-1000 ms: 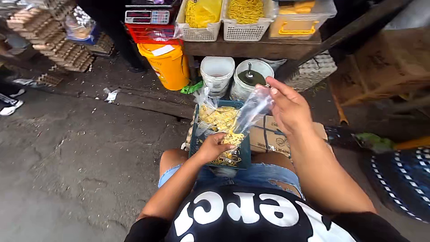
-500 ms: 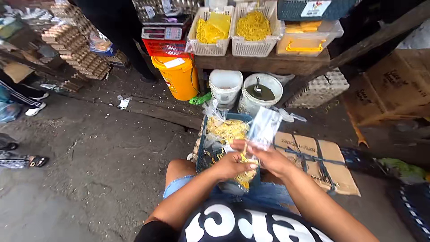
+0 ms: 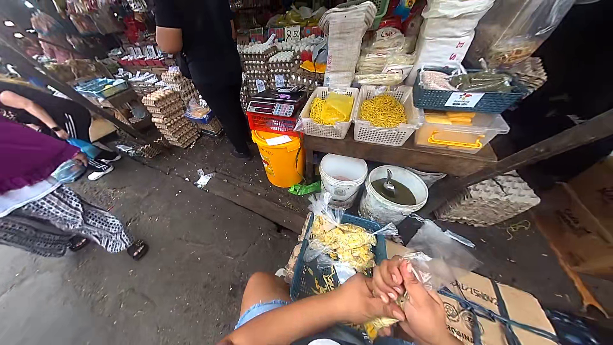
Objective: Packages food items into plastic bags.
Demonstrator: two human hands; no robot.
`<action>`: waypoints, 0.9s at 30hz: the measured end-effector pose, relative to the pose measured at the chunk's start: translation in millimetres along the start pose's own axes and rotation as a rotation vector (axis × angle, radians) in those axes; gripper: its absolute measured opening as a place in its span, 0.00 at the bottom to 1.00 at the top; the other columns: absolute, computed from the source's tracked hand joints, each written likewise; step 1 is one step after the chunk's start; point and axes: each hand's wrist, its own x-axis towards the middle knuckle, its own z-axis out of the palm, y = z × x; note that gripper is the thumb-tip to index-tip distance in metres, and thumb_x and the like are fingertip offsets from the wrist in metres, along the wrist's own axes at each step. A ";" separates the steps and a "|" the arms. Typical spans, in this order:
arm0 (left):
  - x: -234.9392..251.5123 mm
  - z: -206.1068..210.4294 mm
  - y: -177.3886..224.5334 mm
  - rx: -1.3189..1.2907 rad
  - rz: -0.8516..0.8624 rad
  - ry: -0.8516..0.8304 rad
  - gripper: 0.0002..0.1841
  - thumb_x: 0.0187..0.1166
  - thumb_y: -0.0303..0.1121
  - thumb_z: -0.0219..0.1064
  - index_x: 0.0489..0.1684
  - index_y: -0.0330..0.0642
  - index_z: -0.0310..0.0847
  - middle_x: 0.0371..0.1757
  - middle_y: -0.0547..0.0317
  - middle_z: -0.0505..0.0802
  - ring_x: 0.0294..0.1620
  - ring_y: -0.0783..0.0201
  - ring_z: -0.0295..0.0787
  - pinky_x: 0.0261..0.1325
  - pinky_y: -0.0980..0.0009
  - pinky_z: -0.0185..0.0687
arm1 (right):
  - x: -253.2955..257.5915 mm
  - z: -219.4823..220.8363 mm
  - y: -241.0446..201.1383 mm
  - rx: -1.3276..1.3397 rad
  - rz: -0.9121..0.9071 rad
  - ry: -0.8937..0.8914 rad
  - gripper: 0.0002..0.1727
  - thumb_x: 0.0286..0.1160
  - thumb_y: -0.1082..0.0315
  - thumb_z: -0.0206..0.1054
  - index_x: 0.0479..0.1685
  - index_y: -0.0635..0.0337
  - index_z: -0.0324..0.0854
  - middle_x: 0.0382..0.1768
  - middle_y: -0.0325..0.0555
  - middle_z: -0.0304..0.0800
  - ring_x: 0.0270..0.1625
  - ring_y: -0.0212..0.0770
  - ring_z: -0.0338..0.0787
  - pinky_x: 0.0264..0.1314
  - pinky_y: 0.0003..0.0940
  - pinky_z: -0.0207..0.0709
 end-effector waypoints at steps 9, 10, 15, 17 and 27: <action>-2.9 14.2 -14.4 0.094 -0.027 0.136 0.15 0.79 0.37 0.70 0.28 0.33 0.84 0.18 0.65 0.87 0.17 0.75 0.82 0.26 0.74 0.80 | -6.2 -6.3 6.5 0.177 0.174 0.232 0.30 0.94 0.45 0.43 0.20 0.44 0.77 0.12 0.23 0.68 0.12 0.22 0.70 0.16 0.17 0.69; -3.4 14.2 -15.3 0.128 -0.032 0.127 0.16 0.79 0.38 0.70 0.28 0.32 0.84 0.17 0.63 0.87 0.17 0.74 0.82 0.26 0.73 0.79 | -8.0 -7.8 7.6 0.188 0.188 0.246 0.30 0.94 0.45 0.43 0.19 0.43 0.77 0.11 0.23 0.68 0.12 0.22 0.70 0.16 0.18 0.68; -15.3 16.7 -20.4 0.206 -0.123 0.114 0.21 0.84 0.39 0.67 0.28 0.26 0.83 0.18 0.55 0.84 0.18 0.67 0.80 0.28 0.66 0.78 | -19.4 -18.8 17.1 0.320 0.328 0.173 0.31 0.92 0.43 0.45 0.20 0.42 0.82 0.12 0.23 0.74 0.14 0.22 0.75 0.19 0.19 0.71; -18.5 16.2 -20.3 0.236 -0.130 0.086 0.22 0.85 0.40 0.65 0.28 0.25 0.82 0.19 0.53 0.84 0.20 0.65 0.79 0.31 0.64 0.77 | -20.5 -21.2 17.5 0.324 0.372 0.152 0.30 0.91 0.43 0.46 0.20 0.42 0.84 0.12 0.24 0.75 0.14 0.23 0.76 0.19 0.19 0.71; -23.2 -23.2 5.1 0.095 0.224 0.151 0.19 0.86 0.27 0.56 0.65 0.16 0.76 0.55 0.35 0.91 0.52 0.57 0.90 0.59 0.63 0.84 | -30.7 -18.7 27.0 -0.510 0.646 -0.166 0.16 0.90 0.60 0.44 0.33 0.41 0.75 0.15 0.15 0.70 0.15 0.17 0.65 0.20 0.18 0.63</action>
